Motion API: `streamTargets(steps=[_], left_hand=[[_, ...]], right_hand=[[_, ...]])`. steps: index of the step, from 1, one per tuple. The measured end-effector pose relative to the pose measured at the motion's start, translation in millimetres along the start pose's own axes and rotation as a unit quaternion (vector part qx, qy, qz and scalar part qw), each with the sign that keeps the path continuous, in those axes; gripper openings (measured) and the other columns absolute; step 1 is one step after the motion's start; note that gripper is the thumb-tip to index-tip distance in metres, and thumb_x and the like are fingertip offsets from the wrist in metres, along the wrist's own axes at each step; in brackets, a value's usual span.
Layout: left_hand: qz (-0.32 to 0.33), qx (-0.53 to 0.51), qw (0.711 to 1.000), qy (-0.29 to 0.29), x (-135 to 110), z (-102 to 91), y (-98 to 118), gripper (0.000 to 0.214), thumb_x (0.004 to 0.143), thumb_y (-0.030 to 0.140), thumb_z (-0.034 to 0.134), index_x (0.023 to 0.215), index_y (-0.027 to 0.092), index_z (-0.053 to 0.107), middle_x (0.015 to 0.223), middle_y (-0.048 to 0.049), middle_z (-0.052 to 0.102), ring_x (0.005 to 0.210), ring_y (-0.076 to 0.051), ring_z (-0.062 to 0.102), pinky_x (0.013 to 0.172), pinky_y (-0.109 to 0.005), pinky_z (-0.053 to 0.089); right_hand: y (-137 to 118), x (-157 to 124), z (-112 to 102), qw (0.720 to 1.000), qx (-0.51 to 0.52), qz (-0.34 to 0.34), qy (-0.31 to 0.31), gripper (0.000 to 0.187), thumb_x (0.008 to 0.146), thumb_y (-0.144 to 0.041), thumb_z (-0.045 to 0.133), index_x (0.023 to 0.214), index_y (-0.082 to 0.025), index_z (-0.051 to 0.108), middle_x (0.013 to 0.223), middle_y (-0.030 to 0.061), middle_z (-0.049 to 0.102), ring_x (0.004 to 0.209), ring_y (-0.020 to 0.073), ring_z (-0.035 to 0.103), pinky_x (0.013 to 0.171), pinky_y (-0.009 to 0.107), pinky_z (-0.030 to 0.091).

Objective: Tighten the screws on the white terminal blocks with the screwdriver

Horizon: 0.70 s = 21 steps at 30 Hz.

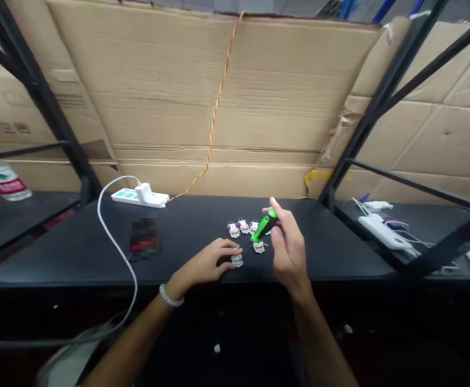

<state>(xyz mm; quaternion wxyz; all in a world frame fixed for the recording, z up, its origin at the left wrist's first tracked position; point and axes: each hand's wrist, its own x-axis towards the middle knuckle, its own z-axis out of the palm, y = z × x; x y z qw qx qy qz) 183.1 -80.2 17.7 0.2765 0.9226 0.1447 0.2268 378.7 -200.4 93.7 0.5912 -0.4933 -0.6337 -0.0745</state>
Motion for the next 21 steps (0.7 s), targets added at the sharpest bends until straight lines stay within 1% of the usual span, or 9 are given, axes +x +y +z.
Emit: streamTargets(steps=[1,3,5,7,10,12,15,18,21], left_hand=[[-0.001,0.001,1.0,-0.002,0.1,-0.2,0.2,0.039,0.1,0.023,0.071,0.14,0.026,0.071,0.142,-0.0105,0.068,0.134,-0.028,0.061,0.121,-0.048,0.048],[-0.002,0.003,1.0,-0.005,0.2,-0.5,0.5,0.04,0.1,0.023,0.071,0.14,0.026,0.071,0.143,-0.0104,0.068,0.135,-0.028,0.061,0.121,-0.048,0.048],[-0.004,0.005,1.0,-0.005,0.2,-0.5,0.8,0.039,0.101,0.022,0.071,0.14,0.026,0.071,0.142,-0.0102,0.068,0.135,-0.028,0.061,0.121,-0.048,0.048],[-0.003,0.005,1.0,-0.004,0.0,-0.2,0.9,0.039,0.101,0.022,0.071,0.14,0.026,0.071,0.141,-0.0104,0.068,0.134,-0.028,0.061,0.121,-0.048,0.048],[-0.002,0.002,1.0,0.001,-0.3,0.4,0.1,0.04,0.1,0.022,0.071,0.14,0.026,0.071,0.142,-0.0104,0.068,0.134,-0.027,0.062,0.121,-0.048,0.048],[-0.001,0.0,1.0,-0.001,-0.4,0.6,-0.5,0.04,0.1,0.023,0.071,0.14,0.027,0.071,0.142,-0.0105,0.068,0.134,-0.028,0.061,0.121,-0.048,0.048],[-0.001,0.001,1.0,-0.006,-0.4,0.3,-0.7,0.04,0.101,0.024,0.071,0.141,0.026,0.071,0.142,-0.0109,0.068,0.135,-0.028,0.061,0.121,-0.049,0.048],[-0.001,0.002,1.0,-0.003,-0.2,-0.4,-0.1,0.039,0.101,0.024,0.07,0.14,0.027,0.071,0.142,-0.0105,0.068,0.135,-0.028,0.061,0.122,-0.049,0.047],[0.002,0.004,1.0,-0.001,0.2,-0.8,0.3,0.038,0.101,0.025,0.07,0.139,0.026,0.071,0.141,-0.0106,0.069,0.134,-0.028,0.062,0.121,-0.048,0.048]], right_hand=[[-0.1,-0.2,-0.3,1.0,0.0,0.0,-0.002,0.051,0.107,-0.021,0.044,0.157,-0.026,0.053,0.128,0.0115,0.064,0.114,0.0244,0.065,0.095,0.043,0.058],[-0.7,-0.6,-0.2,1.0,-0.026,0.001,0.016,0.047,0.104,-0.028,0.057,0.151,-0.025,0.059,0.125,0.0113,0.062,0.109,0.0246,0.065,0.091,0.042,0.059],[-1.5,-0.8,0.3,0.998,-0.054,0.003,0.04,0.047,0.099,-0.03,0.067,0.146,-0.026,0.064,0.118,0.0095,0.059,0.101,0.0228,0.064,0.087,0.04,0.06],[-2.0,-0.8,0.3,0.998,-0.056,0.001,0.039,0.048,0.1,-0.027,0.064,0.149,-0.027,0.062,0.118,0.009,0.06,0.1,0.0222,0.065,0.09,0.042,0.06],[-2.3,-1.0,-0.7,1.0,-0.026,0.003,0.007,0.053,0.106,-0.022,0.048,0.159,-0.027,0.051,0.127,0.0113,0.064,0.114,0.0247,0.066,0.099,0.046,0.059],[-2.4,-1.2,-1.0,1.0,-0.023,0.007,0.003,0.051,0.106,-0.024,0.052,0.157,-0.026,0.053,0.13,0.0122,0.064,0.119,0.0264,0.065,0.101,0.048,0.058],[-2.1,-1.1,0.4,0.999,-0.038,0.011,0.017,0.049,0.1,-0.028,0.066,0.149,-0.026,0.06,0.123,0.0105,0.065,0.109,0.0249,0.067,0.092,0.043,0.061],[-1.7,-0.6,2.5,0.999,-0.029,0.019,0.02,0.049,0.1,-0.025,0.066,0.149,-0.026,0.06,0.114,0.008,0.065,0.098,0.0215,0.067,0.082,0.038,0.062],[-1.8,-0.1,3.2,0.999,-0.031,0.02,0.03,0.049,0.1,-0.026,0.067,0.149,-0.026,0.061,0.112,0.0075,0.065,0.094,0.0208,0.067,0.08,0.036,0.062]])
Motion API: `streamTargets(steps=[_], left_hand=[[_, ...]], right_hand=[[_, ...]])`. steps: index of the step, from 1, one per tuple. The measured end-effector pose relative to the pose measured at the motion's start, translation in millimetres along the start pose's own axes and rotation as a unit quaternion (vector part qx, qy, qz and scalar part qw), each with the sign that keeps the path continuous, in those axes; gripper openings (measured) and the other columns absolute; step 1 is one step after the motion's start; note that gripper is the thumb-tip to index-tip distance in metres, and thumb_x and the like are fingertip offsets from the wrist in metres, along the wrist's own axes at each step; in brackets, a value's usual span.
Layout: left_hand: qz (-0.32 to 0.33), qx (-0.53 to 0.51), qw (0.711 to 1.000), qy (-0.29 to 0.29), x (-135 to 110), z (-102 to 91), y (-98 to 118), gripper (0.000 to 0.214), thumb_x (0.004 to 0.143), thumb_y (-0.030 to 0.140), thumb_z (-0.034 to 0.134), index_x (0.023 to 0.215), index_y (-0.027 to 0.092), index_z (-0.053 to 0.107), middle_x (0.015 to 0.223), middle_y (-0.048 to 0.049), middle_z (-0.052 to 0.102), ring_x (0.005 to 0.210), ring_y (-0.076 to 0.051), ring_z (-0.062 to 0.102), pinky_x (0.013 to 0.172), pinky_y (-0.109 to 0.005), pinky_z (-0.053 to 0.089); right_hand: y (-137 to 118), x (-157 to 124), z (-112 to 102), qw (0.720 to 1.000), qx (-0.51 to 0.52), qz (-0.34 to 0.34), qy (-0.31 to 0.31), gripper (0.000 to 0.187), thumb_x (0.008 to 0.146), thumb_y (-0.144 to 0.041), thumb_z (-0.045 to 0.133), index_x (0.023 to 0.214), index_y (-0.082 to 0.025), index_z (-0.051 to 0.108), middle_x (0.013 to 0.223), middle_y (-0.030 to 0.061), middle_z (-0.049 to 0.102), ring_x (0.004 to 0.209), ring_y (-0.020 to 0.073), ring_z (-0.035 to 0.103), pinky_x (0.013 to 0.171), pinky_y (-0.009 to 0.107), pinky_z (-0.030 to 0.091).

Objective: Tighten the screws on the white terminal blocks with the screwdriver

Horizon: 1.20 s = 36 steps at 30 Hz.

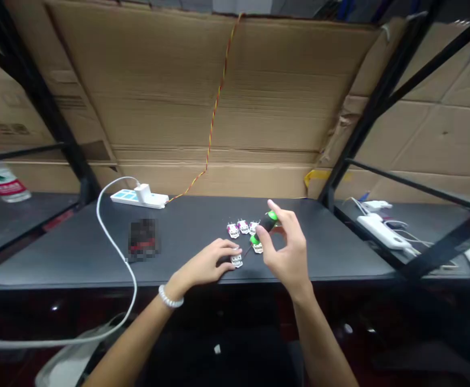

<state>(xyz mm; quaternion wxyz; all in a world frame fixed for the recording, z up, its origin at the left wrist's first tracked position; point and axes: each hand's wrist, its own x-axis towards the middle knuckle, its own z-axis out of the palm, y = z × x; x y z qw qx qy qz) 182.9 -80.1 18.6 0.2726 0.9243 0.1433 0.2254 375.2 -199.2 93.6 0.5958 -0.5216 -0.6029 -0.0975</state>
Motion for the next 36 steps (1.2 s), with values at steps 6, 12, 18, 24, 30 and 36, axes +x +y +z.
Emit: streamTargets(steps=[6,12,18,24,30,36], left_hand=[[0.004,0.021,1.0,-0.008,0,-2.5,3,0.038,0.101,0.024,0.069,0.139,0.025,0.071,0.142,-0.0106,0.069,0.134,-0.029,0.061,0.121,-0.048,0.048],[0.01,0.047,0.999,0.009,-1,-3.9,9,0.034,0.099,0.028,0.071,0.133,0.028,0.073,0.149,-0.0109,0.064,0.143,-0.033,0.052,0.123,-0.054,0.043],[0.03,0.064,0.997,0.039,6,7.4,12,0.018,0.106,0.027,0.061,0.105,0.025,0.079,0.13,-0.0075,0.076,0.128,-0.028,0.066,0.113,-0.048,0.047],[0.03,0.109,0.993,0.042,9,12.8,13,0.023,0.107,0.019,0.052,0.098,0.022,0.073,0.118,-0.0065,0.079,0.117,-0.026,0.07,0.102,-0.042,0.049],[0.017,0.144,0.989,0.025,11,6.7,9,0.022,0.109,0.02,0.049,0.099,0.022,0.069,0.116,-0.0066,0.078,0.109,-0.025,0.071,0.097,-0.039,0.049],[0.01,0.172,0.985,0.011,25,2.5,14,0.02,0.107,0.018,0.052,0.101,0.021,0.07,0.114,-0.0072,0.077,0.106,-0.025,0.069,0.095,-0.039,0.05]], right_hand=[[1,1,-3,1.0,-0.017,-0.001,0.016,0.049,0.099,-0.027,0.069,0.148,-0.025,0.062,0.112,0.0076,0.066,0.094,0.0214,0.067,0.079,0.037,0.061],[9,5,-17,0.998,-0.033,-0.003,0.053,0.049,0.098,-0.029,0.072,0.146,-0.025,0.063,0.118,0.0086,0.068,0.098,0.0226,0.067,0.08,0.038,0.06],[15,10,-30,0.995,-0.045,0.0,0.089,0.049,0.096,-0.031,0.074,0.144,-0.027,0.065,0.114,0.0067,0.067,0.097,0.0231,0.067,0.079,0.038,0.06],[15,11,-34,0.994,-0.049,-0.002,0.095,0.048,0.096,-0.029,0.073,0.143,-0.026,0.065,0.116,0.0072,0.068,0.097,0.0225,0.067,0.079,0.037,0.06],[14,12,-40,0.994,-0.046,-0.003,0.104,0.045,0.097,-0.03,0.073,0.141,-0.025,0.066,0.115,0.0084,0.068,0.096,0.0224,0.067,0.078,0.038,0.061],[15,14,-48,0.992,-0.048,-0.001,0.116,0.045,0.097,-0.03,0.073,0.141,-0.024,0.066,0.115,0.009,0.068,0.096,0.0236,0.067,0.079,0.04,0.061]])
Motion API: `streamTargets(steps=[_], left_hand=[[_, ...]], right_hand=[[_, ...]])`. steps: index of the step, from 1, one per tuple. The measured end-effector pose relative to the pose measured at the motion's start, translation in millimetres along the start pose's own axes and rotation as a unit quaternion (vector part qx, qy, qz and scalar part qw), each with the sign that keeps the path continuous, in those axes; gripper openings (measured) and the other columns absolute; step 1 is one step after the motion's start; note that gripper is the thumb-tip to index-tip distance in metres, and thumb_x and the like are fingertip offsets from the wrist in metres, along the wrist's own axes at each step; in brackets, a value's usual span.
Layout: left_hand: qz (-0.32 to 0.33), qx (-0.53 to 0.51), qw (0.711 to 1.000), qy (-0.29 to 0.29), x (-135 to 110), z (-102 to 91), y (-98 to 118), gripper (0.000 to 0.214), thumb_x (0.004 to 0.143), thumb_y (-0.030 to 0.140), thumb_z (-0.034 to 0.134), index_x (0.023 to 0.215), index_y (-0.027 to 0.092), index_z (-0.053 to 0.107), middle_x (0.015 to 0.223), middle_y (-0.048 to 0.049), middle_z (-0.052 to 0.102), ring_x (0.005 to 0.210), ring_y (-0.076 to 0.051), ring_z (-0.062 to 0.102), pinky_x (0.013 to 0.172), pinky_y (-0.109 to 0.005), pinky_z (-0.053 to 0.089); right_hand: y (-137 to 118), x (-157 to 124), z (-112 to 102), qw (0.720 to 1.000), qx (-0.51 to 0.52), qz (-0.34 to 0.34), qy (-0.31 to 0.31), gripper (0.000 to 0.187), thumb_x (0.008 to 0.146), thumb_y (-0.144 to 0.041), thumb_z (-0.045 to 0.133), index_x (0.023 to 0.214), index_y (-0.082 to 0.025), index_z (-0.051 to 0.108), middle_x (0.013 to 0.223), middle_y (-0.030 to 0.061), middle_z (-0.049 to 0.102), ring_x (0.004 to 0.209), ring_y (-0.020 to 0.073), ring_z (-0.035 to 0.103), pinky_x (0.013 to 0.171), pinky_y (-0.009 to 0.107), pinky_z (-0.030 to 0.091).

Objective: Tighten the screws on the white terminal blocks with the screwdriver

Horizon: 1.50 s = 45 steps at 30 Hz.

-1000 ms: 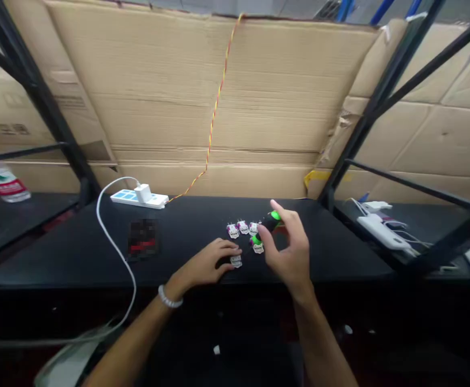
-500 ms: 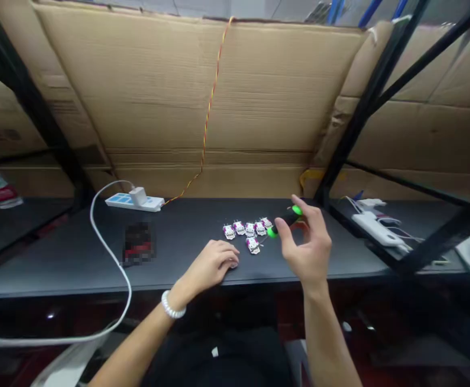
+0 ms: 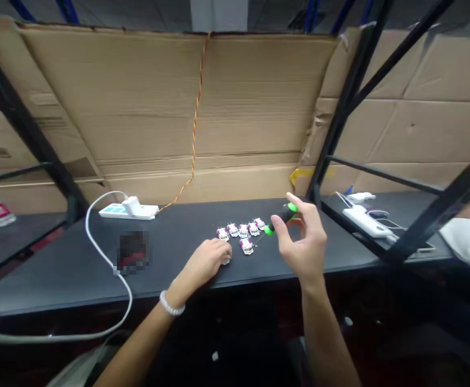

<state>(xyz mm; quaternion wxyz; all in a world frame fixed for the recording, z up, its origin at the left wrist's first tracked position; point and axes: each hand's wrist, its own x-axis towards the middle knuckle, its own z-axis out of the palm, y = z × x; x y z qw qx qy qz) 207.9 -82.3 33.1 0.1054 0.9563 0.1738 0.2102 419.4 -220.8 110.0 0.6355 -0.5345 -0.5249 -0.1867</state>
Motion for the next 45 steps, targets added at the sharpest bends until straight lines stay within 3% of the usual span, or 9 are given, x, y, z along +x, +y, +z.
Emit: streamTargets(steps=[4,12,17,20,25,31,41,45], left_hand=[[-0.01,0.014,1.0,-0.003,20,-5.2,5,0.021,0.104,0.016,0.058,0.095,0.021,0.076,0.121,-0.0076,0.076,0.116,-0.027,0.067,0.1,-0.04,0.05],[-0.068,0.032,0.996,-0.048,48,4.3,7,0.024,0.1,0.013,0.062,0.085,0.019,0.08,0.106,-0.0079,0.078,0.107,-0.028,0.07,0.099,-0.039,0.053],[-0.061,-0.016,0.998,0.013,32,-7.5,-6,0.03,0.108,0.021,0.051,0.106,0.02,0.081,0.127,-0.0102,0.075,0.118,-0.027,0.069,0.109,-0.041,0.054],[-0.008,-0.067,0.997,-0.023,12,-18.3,-18,0.032,0.108,0.018,0.051,0.127,0.023,0.076,0.138,-0.008,0.072,0.132,-0.026,0.064,0.119,-0.043,0.049],[-0.006,-0.093,0.995,-0.047,-12,-17.3,-28,0.037,0.109,0.021,0.051,0.141,0.025,0.068,0.148,-0.0077,0.068,0.14,-0.025,0.06,0.123,-0.046,0.048],[0.02,-0.088,0.996,-0.013,-19,-7.8,-28,0.037,0.108,0.017,0.052,0.139,0.025,0.07,0.143,-0.0089,0.071,0.134,-0.024,0.064,0.12,-0.045,0.053],[0.019,-0.116,0.993,-0.018,-19,-10.8,-26,0.03,0.107,0.015,0.056,0.132,0.024,0.069,0.137,-0.0086,0.071,0.131,-0.025,0.063,0.116,-0.043,0.052],[-0.014,-0.111,0.994,0.006,-17,-12.4,-24,0.016,0.104,0.018,0.061,0.119,0.021,0.064,0.118,-0.0085,0.072,0.108,-0.025,0.067,0.098,-0.04,0.056]], right_hand=[[2,3,-5,1.0,-0.002,0.0,0.013,0.045,0.096,-0.031,0.074,0.14,-0.023,0.067,0.113,0.0087,0.068,0.094,0.0231,0.067,0.077,0.038,0.06],[3,4,-11,1.0,0.0,0.001,0.015,0.045,0.096,-0.031,0.074,0.14,-0.023,0.068,0.114,0.009,0.068,0.096,0.0229,0.067,0.078,0.038,0.061],[8,4,-9,0.999,0.019,0.024,0.015,0.047,0.096,-0.035,0.075,0.14,-0.023,0.068,0.115,0.0105,0.072,0.095,0.0238,0.071,0.081,0.04,0.063],[12,0,-1,0.996,0.074,0.054,-0.004,0.051,0.095,-0.038,0.077,0.142,-0.023,0.067,0.114,0.0095,0.077,0.094,0.0232,0.075,0.083,0.039,0.065],[9,-14,29,0.989,0.111,0.069,-0.067,0.053,0.094,-0.04,0.079,0.143,-0.024,0.066,0.11,0.0075,0.081,0.083,0.0207,0.077,0.079,0.036,0.066],[5,-24,54,0.992,0.09,0.011,-0.09,0.047,0.096,-0.035,0.075,0.141,-0.024,0.068,0.11,0.0082,0.082,0.084,0.0207,0.075,0.085,0.037,0.064],[12,-30,57,0.992,0.067,0.021,-0.107,0.05,0.095,-0.032,0.077,0.143,-0.025,0.067,0.106,0.0055,0.079,0.078,0.0189,0.071,0.078,0.035,0.062],[11,-32,57,0.992,0.069,0.02,-0.108,0.052,0.095,-0.034,0.078,0.145,-0.026,0.065,0.109,0.006,0.079,0.08,0.0192,0.072,0.08,0.036,0.063]])
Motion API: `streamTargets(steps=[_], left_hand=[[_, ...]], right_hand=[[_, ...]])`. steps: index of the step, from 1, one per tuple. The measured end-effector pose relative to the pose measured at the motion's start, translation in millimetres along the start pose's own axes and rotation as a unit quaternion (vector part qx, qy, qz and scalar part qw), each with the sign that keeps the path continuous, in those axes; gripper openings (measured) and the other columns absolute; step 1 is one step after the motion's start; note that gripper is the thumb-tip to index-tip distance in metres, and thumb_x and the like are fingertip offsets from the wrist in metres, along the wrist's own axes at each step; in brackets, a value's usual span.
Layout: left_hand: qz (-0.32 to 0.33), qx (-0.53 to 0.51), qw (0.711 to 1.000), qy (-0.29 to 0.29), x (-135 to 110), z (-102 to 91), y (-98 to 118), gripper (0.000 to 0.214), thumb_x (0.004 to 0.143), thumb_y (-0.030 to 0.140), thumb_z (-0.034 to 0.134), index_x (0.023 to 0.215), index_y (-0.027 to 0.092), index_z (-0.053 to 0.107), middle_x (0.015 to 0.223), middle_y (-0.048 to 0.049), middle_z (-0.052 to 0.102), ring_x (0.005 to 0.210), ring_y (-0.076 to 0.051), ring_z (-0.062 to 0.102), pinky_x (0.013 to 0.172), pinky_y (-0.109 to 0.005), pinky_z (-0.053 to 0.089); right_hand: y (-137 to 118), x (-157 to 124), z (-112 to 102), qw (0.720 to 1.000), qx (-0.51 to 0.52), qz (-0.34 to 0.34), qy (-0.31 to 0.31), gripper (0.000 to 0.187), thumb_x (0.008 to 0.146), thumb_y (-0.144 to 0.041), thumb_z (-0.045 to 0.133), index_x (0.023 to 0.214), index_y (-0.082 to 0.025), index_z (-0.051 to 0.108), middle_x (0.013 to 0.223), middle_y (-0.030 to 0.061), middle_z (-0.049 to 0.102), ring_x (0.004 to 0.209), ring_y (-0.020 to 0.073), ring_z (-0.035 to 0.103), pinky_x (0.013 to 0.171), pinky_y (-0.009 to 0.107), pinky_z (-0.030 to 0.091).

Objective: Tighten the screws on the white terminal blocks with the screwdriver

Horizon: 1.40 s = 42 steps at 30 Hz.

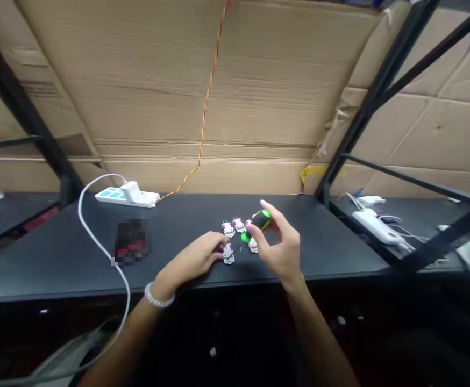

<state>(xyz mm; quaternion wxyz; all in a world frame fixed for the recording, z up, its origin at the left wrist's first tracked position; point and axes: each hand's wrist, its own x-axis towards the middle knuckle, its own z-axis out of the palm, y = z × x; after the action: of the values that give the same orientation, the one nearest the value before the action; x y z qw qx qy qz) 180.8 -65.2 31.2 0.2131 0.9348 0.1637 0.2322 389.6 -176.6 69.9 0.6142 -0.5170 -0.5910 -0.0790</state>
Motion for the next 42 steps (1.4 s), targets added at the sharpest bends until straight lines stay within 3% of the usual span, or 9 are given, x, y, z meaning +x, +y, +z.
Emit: streamTargets(steps=[2,6,9,15,24,27,31,36,42], left_hand=[[-0.011,0.022,0.999,0.046,1,-0.3,1,0.002,0.105,0.022,0.061,0.103,0.021,0.06,0.102,-0.0056,0.068,0.091,-0.023,0.063,0.083,-0.035,0.053],[0.005,0.063,0.983,0.169,1,-2.6,1,0.04,0.108,0.026,0.055,0.072,0.023,0.039,0.079,-0.001,0.053,0.074,-0.019,0.05,0.069,-0.031,0.041],[0.004,0.057,0.977,0.206,0,-3.9,-1,0.052,0.109,0.03,0.054,0.066,0.023,0.026,0.072,0.0007,0.045,0.068,-0.017,0.045,0.067,-0.031,0.036],[-0.034,0.028,0.985,0.167,-1,-1.4,-3,0.046,0.11,0.03,0.046,0.069,0.024,0.026,0.067,0.0028,0.045,0.064,-0.016,0.045,0.068,-0.031,0.037],[-0.06,0.048,0.993,0.084,-1,0.2,-4,0.03,0.107,0.02,0.049,0.077,0.023,0.045,0.087,-0.0029,0.061,0.08,-0.02,0.058,0.075,-0.032,0.046],[-0.005,0.001,0.999,0.044,0,0.4,-2,0.02,0.1,0.007,0.048,0.095,0.022,0.06,0.114,-0.0074,0.07,0.107,-0.023,0.065,0.096,-0.036,0.053],[0.014,-0.03,0.999,0.0,-2,1.9,1,0.039,0.094,0.003,0.055,0.126,0.024,0.067,0.131,-0.0072,0.073,0.123,-0.026,0.067,0.112,-0.042,0.051],[0.006,-0.013,1.0,-0.019,-5,2.5,4,0.024,0.095,0.01,0.067,0.114,0.023,0.075,0.128,-0.0074,0.078,0.121,-0.028,0.071,0.113,-0.042,0.053],[0.007,-0.022,1.0,-0.01,-4,2.2,4,0.019,0.097,0.017,0.071,0.113,0.024,0.078,0.128,-0.0074,0.079,0.118,-0.027,0.074,0.109,-0.039,0.056]], right_hand=[[0,0,0,1.0,-0.001,0.003,0.0,0.052,0.095,-0.034,0.078,0.145,-0.025,0.065,0.11,0.0064,0.079,0.083,0.02,0.073,0.08,0.037,0.063],[-1,0,-2,1.0,-0.006,0.005,-0.006,0.052,0.095,-0.035,0.077,0.144,-0.025,0.065,0.109,0.0068,0.078,0.085,0.0206,0.073,0.08,0.037,0.064],[-2,0,-2,1.0,-0.009,0.003,-0.016,0.052,0.096,-0.033,0.076,0.146,-0.026,0.064,0.11,0.0065,0.078,0.084,0.0204,0.073,0.082,0.039,0.064],[-6,-1,-2,1.0,-0.018,-0.005,-0.019,0.053,0.097,-0.034,0.075,0.147,-0.026,0.063,0.109,0.0072,0.078,0.087,0.0225,0.074,0.083,0.041,0.064],[-12,2,-3,0.998,-0.023,-0.017,-0.047,0.058,0.1,-0.031,0.07,0.156,-0.027,0.056,0.113,0.0077,0.078,0.091,0.0226,0.073,0.087,0.04,0.061],[-19,6,-3,0.997,-0.025,-0.038,-0.057,0.055,0.101,-0.028,0.068,0.154,-0.027,0.057,0.111,0.0074,0.075,0.088,0.0213,0.07,0.087,0.039,0.061],[-30,10,1,0.996,-0.029,-0.063,-0.055,0.046,0.098,-0.026,0.07,0.144,-0.029,0.065,0.113,0.0072,0.065,0.08,0.0178,0.063,0.078,0.037,0.061],[-43,9,3,0.996,-0.032,-0.069,-0.053,0.04,0.098,-0.022,0.065,0.137,-0.029,0.069,0.111,0.0066,0.056,0.091,0.02,0.064,0.085,0.039,0.061],[-49,12,3,0.994,-0.031,-0.058,-0.088,0.044,0.1,-0.02,0.055,0.143,-0.026,0.064,0.124,0.0114,0.061,0.101,0.0241,0.066,0.092,0.044,0.061]])
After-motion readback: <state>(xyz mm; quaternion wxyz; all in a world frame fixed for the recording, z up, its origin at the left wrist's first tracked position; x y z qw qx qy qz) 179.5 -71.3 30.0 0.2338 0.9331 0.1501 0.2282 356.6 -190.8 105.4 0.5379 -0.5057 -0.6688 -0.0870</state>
